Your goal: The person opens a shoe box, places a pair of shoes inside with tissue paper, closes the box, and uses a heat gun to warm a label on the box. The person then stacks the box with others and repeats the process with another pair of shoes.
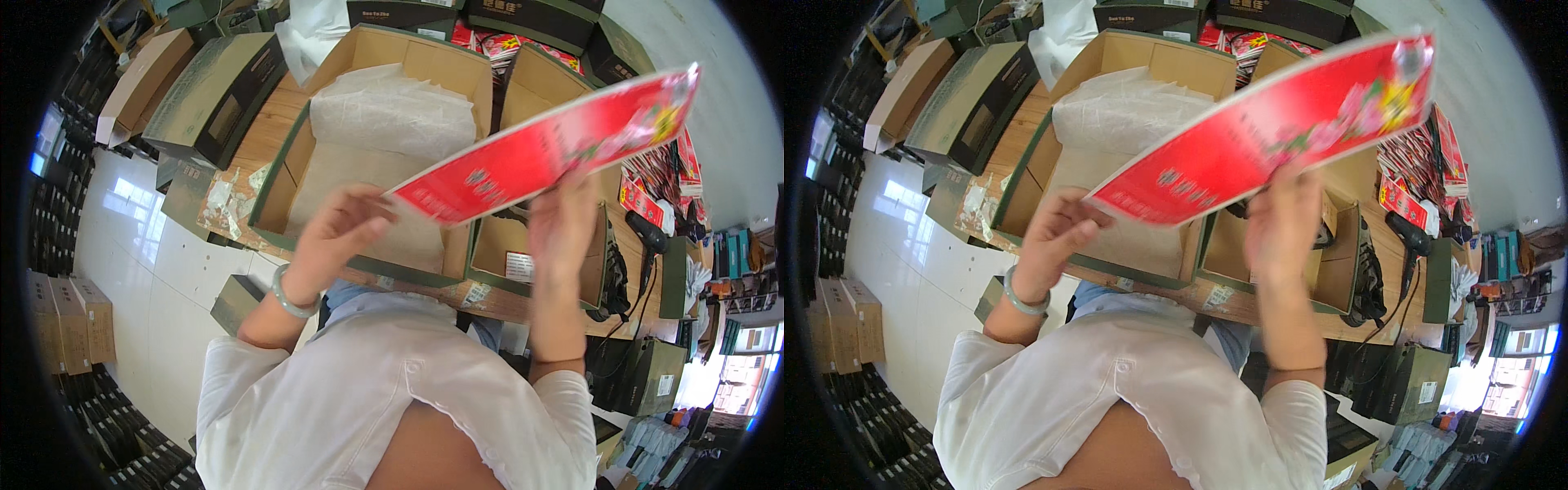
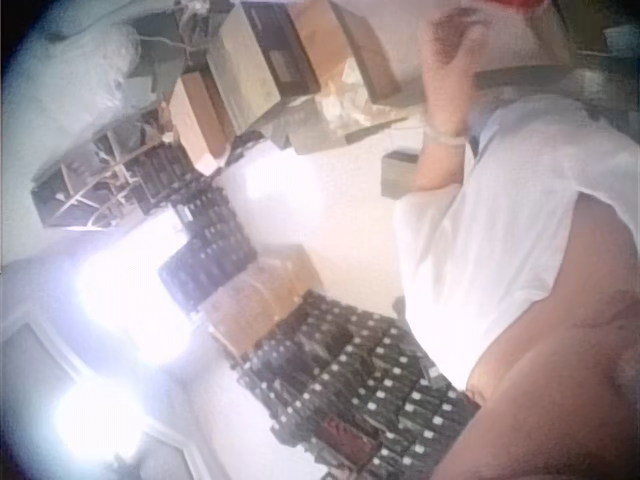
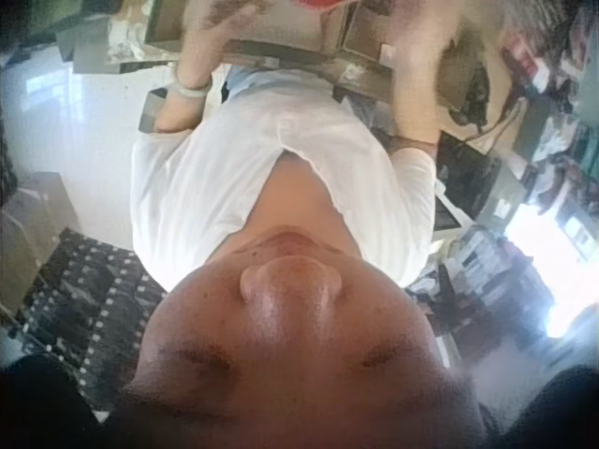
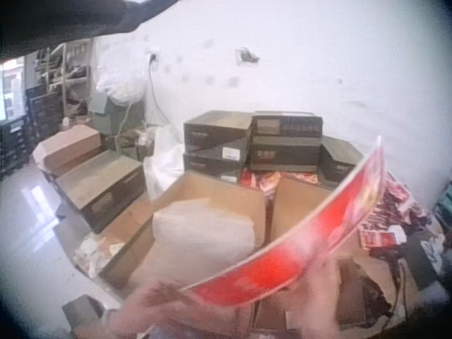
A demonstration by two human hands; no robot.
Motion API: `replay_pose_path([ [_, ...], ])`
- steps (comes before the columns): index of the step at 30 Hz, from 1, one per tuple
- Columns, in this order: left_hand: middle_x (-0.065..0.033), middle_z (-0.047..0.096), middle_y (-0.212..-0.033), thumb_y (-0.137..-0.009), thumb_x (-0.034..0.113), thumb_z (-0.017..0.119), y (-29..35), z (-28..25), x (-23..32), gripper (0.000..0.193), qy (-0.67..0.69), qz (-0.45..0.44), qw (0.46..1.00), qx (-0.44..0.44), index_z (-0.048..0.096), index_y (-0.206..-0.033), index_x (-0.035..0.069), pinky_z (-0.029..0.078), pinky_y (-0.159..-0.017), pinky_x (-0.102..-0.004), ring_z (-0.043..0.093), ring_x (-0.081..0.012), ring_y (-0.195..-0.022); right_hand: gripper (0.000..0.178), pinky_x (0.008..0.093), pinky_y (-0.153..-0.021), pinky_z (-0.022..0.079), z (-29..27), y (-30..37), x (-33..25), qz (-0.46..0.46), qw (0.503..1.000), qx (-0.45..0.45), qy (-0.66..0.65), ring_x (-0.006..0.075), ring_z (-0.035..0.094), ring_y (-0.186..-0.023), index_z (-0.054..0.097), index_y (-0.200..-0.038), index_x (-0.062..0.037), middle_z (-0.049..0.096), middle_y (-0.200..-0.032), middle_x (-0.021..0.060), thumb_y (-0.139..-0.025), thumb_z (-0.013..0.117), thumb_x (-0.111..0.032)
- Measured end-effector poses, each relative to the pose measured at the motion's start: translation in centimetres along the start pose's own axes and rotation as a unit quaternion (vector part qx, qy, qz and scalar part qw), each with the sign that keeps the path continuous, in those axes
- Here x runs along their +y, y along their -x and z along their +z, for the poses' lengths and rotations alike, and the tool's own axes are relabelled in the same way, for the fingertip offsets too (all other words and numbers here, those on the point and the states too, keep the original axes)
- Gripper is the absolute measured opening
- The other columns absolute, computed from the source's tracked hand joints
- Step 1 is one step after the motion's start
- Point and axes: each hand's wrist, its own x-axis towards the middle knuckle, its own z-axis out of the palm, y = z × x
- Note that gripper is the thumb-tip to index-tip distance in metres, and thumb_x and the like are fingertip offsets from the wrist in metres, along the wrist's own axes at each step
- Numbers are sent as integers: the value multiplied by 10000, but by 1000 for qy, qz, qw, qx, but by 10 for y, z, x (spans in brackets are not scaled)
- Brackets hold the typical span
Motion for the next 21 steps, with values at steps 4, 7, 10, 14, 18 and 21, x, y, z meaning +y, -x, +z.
replay_pose_path([
  [4, -93, 604, -1126, -964, 21, 529, 3, -46, -19, 271, -250, 217, 918, 219, 501, -1234, 23, 466, -859, -276, 571, -126, -925, 384, 350, -917, 509, 27, -58, 6, 1, 972, -108, 207, 194, 621, -1058, 436, -1320, -43, 623, -1176, 124, -986, 569, -178],
  [7, -83, 582, -1044, -985, 39, 496, 11, -58, -35, 189, -216, 209, 917, 263, 489, -1172, 19, 454, -793, -250, 529, -113, -835, 400, 355, -871, 499, 30, -75, 82, -70, 873, -233, 423, 271, 638, -1018, 506, -1272, -82, 627, -1178, 152, -913, 656, -174],
  [10, -55, 529, -949, -993, 48, 480, 20, -69, -54, 102, -242, 195, 908, 282, 464, -1090, 24, 429, -720, -237, 497, -98, -792, 365, 413, -883, 485, 37, -55, 136, 79, 803, -354, 472, 348, 639, -1019, 528, -1270, -119, 661, -1073, 196, -929, 604, -227],
  [14, -45, 476, -889, -989, 66, 492, 24, -68, -60, 73, -306, 235, 885, 262, 439, -1021, 27, 403, -672, -234, 453, -84, -747, 369, 462, -873, 483, 31, -32, 189, 164, 710, -427, 535, 370, 634, -1024, 543, -1264, -141, 665, -1074, 196, -921, 611, -260],
  [18, -71, 578, -803, -937, 73, 579, 13, -53, -48, 70, -487, 122, 826, 256, 542, -979, 32, 429, -587, -274, 520, -142, -631, 392, 447, -919, 478, 30, -23, 217, 125, 663, -419, 607, 366, 606, -1069, 533, -1267, -93, 633, -1130, 205, -920, 622, -253],
  [21, -82, 628, -831, -912, 90, 620, 7, -48, -43, 117, -541, 123, 795, 245, 616, -1014, 33, 457, -597, -294, 567, -177, -647, 366, 434, -886, 489, 9, -13, 196, -42, 675, -390, 624, 361, 627, -1002, 548, -1236, -91, 649, -1008, 190, -918, 626, -256],
])
